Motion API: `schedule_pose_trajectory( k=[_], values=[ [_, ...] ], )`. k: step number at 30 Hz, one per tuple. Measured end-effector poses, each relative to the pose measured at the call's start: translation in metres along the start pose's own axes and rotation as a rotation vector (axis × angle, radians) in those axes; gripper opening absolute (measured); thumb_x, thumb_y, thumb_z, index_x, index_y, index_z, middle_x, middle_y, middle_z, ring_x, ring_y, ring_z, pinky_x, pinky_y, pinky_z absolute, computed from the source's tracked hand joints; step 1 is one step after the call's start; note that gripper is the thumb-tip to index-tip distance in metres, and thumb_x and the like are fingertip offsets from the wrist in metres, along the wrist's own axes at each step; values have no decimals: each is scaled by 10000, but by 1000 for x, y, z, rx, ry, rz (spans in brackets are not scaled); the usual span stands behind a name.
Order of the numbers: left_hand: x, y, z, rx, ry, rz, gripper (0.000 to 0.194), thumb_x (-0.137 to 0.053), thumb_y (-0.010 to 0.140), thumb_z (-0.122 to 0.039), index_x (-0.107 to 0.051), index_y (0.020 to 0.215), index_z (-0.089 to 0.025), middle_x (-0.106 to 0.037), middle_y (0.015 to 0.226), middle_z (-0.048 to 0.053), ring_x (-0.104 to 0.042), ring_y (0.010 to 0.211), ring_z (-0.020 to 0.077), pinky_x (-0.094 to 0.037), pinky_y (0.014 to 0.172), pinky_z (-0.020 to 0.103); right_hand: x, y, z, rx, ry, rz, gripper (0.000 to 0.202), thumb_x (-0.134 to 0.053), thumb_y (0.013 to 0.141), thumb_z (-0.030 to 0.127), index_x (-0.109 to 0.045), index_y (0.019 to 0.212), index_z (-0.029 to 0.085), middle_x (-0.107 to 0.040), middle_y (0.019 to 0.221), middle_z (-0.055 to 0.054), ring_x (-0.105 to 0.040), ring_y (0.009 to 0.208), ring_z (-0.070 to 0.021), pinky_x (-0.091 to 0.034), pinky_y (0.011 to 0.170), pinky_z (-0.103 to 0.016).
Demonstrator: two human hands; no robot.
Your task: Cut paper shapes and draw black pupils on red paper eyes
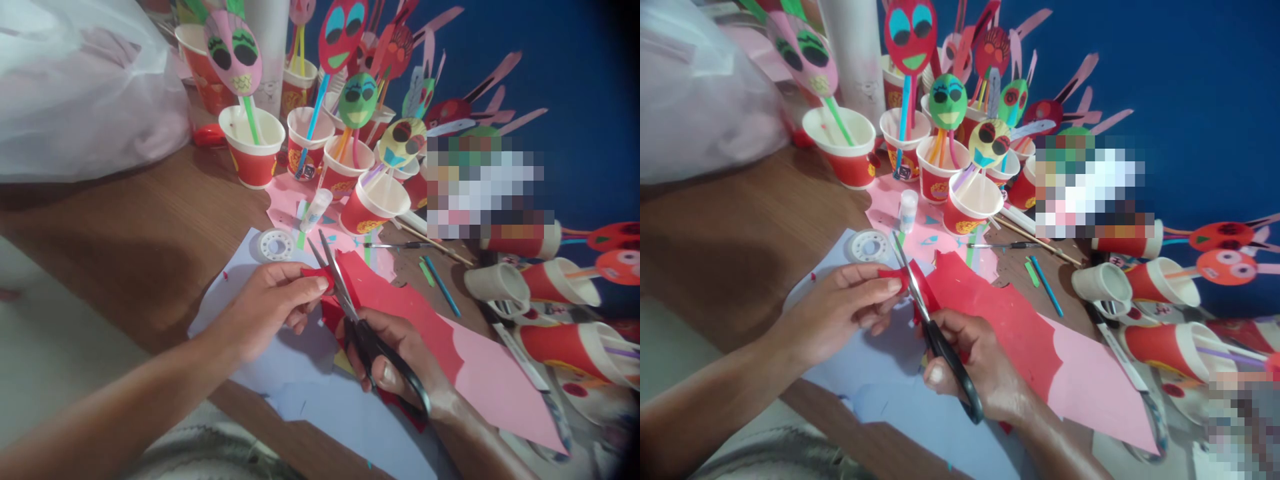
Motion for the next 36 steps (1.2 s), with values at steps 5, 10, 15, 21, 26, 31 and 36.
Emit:
schedule_pose_trajectory(
  k=[5,10,15,21,26,31,36],
  values=[
    [7,-1,-1,-62,139,-64,227,-583,752,-256,-512,554,-173,-413,435,-76,-381,405,59,-332,428,187,-2,-1,-2,-33,-6,16,578,-676,647,655,-580,910,149,-540,617,17,-442,477,-81,-322,436,-198],
    [15,-1,5,-49,223,-77,213,-574,780,-294,-538,605,-178,-482,468,-52,-432,455,87,-334,455,212,-4,1,-1,-44,-12,12,585,-671,634,672,-578,868,144,-536,596,19,-443,473,-80,-320,429,-195],
    [16,-1,5,-63,228,-70,208,-563,778,-276,-529,597,-181,-471,471,-53,-412,451,88,-326,451,221,-5,0,0,-57,-4,6,580,-698,612,656,-578,855,143,-544,588,15,-445,464,-80,-315,413,-193],
    [16,1,5,-52,227,-65,184,-559,752,-253,-532,585,-181,-443,466,-56,-389,435,86,-308,432,226,-3,-1,0,-54,-4,2,579,-698,609,659,-587,837,139,-549,583,16,-459,453,-76,-323,393,-183],
    [14,2,5,-34,224,-58,171,-553,725,-244,-533,567,-181,-432,462,-58,-376,429,84,-294,426,230,-1,-2,-1,-27,-7,47,551,-707,652,602,-608,899,119,-547,577,20,-442,442,-64,-309,384,-169],
    [12,1,3,-23,191,-36,192,-548,718,-228,-491,541,-180,-385,442,-72,-338,410,68,-246,407,221,1,-2,1,-25,-5,67,523,-711,661,587,-606,860,116,-522,561,26,-412,444,-59,-307,401,-173],
    [11,1,2,-29,203,-37,201,-564,741,-240,-511,558,-173,-396,442,-74,-350,413,64,-272,408,205,2,-2,3,-23,-2,53,522,-715,651,596,-605,841,123,-521,566,22,-423,451,-63,-316,410,-174]
  ],
)
Point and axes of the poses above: each hand's wrist, its own y-axis towards the middle knuckle, its own x-axis out of the back of the hand, z = x × y, the point moved 5 cm from there along y, towards the middle knuckle
